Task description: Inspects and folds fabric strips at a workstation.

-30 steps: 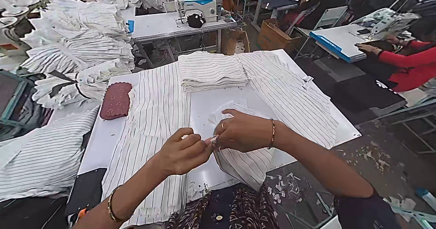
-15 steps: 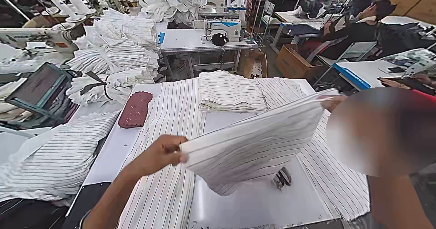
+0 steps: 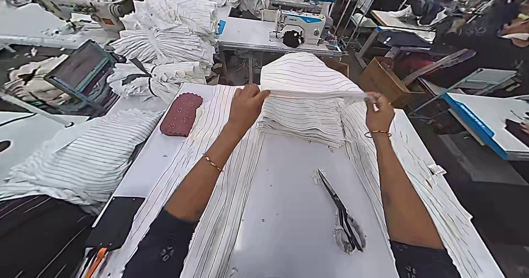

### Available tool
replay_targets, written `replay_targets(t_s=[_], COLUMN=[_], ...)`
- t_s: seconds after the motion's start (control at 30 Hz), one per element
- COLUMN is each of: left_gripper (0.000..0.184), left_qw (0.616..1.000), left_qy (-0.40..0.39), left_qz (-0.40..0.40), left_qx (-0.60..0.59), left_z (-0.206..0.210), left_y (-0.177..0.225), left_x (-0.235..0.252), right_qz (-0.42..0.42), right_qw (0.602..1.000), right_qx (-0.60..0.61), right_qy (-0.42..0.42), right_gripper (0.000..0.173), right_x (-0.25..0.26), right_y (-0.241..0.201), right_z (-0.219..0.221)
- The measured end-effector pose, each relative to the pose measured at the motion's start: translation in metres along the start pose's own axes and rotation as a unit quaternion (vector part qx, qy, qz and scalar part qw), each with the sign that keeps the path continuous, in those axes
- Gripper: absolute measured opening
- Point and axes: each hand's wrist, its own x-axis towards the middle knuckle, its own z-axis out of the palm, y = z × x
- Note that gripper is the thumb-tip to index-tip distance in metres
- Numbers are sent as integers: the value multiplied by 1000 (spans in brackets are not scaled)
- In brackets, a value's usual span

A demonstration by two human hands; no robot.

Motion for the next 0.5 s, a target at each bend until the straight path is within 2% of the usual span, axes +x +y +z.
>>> replay_targets(t_s=[0.1,0.17,0.2,0.27,0.37,0.43,0.5], left_gripper=[25,27,27,28,28,27,27], left_qw=[975,943,934,917,875,847,829], left_qy=[-193,-258,-245,-166,-60,-51,-65], left_qz=[-105,-185,-233,-341,-480,-528,-555], left_qx=[-46,-97,-117,-123,-27,32,35], left_z=[44,41,29,-13,-97,-140,-160], left_y=[-14,-23,-29,-48,-56,-45,-25], left_x=[-59,-102,-126,-181,-262,-304,-339], right_qz=[94,113,117,97,37,2,-33], right_qw=[968,951,956,971,988,988,978], right_qx=[-125,-154,-144,-116,-68,-21,33], right_qy=[-194,-243,-227,-185,-132,-150,-202], right_gripper=[35,36,36,37,33,30,29], right_x=[-48,-79,-90,-107,-148,-180,-214], right_y=[42,60,63,55,36,18,-5], right_z=[58,82,86,84,80,86,101])
